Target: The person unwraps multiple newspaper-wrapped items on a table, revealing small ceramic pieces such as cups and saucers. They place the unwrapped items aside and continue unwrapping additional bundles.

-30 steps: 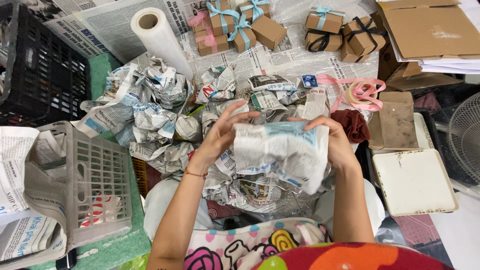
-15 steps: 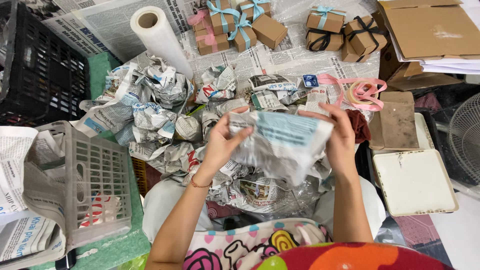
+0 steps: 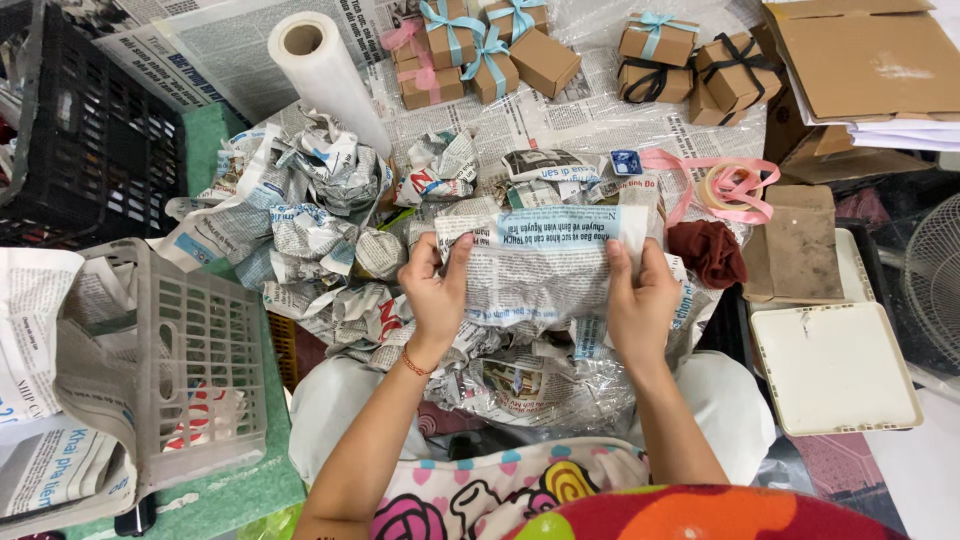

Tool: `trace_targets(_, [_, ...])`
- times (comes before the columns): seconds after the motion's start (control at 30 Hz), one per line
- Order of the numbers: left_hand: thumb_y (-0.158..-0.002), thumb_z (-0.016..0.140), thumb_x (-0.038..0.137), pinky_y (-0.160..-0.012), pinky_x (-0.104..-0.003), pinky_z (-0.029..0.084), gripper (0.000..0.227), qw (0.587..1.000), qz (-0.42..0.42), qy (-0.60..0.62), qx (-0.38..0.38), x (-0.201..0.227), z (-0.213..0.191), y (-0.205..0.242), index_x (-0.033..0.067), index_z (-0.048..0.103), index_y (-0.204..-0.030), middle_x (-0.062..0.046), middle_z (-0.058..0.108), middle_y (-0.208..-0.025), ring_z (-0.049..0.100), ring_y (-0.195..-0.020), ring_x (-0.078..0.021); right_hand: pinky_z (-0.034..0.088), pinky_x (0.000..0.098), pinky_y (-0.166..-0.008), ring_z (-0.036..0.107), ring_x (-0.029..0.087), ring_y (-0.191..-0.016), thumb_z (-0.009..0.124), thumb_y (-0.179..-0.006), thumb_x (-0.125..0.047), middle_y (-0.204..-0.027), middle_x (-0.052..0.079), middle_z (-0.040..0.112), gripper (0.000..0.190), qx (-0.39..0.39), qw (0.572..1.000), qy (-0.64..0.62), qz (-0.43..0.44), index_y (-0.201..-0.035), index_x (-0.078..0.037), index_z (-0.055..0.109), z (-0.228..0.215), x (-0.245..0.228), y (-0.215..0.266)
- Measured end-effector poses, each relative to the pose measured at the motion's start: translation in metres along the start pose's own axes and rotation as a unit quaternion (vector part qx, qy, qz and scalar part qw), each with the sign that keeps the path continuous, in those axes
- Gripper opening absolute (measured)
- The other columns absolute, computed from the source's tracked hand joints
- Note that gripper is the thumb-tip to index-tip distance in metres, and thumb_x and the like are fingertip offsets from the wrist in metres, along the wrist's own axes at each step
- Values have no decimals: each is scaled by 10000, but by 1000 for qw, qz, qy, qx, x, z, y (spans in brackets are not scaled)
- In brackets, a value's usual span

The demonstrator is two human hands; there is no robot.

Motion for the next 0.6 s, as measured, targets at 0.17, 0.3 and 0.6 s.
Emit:
trace_targets(0.17, [-1130, 582, 225, -735, -236, 492, 238, 983, 167, 59, -47, 21, 10, 16, 0, 510, -1161, -45, 674, -997, 598, -859, -59, 422, 181, -710, 484, 3, -824, 561, -1141, -233, -912, -59, 601, 220, 5, 984, -101, -143, -1098, -18, 584, 1, -23, 2])
trace_targets(0.3, [-1131, 523, 250, -600, -199, 359, 230, 991, 81, 91, -54, 12, 16, 13, 25, 567, -1136, 21, 577, -817, 447, -679, -33, 356, 185, -652, 443, 8, -753, 609, -1119, -216, -865, -60, 576, 223, 36, 984, -101, -144, -1042, -7, 596, -13, -21, -5])
trace_targets(0.6, [-1099, 499, 326, -491, -234, 339, 336, 979, -48, 195, 25, 7, 14, -2, 39, 532, -1270, 1, 535, -795, 411, -581, -67, 388, 255, -591, 489, 93, -598, 773, -1025, -156, -698, 14, 597, 197, 242, 895, 110, -358, -1031, 36, 732, -50, -35, -2])
Point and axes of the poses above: each hand's wrist, its own y-axis away from the middle knuckle, its own z-axis out of the palm, x = y × z, the point moved 6 cm from there along -y, towards the middle knuckle
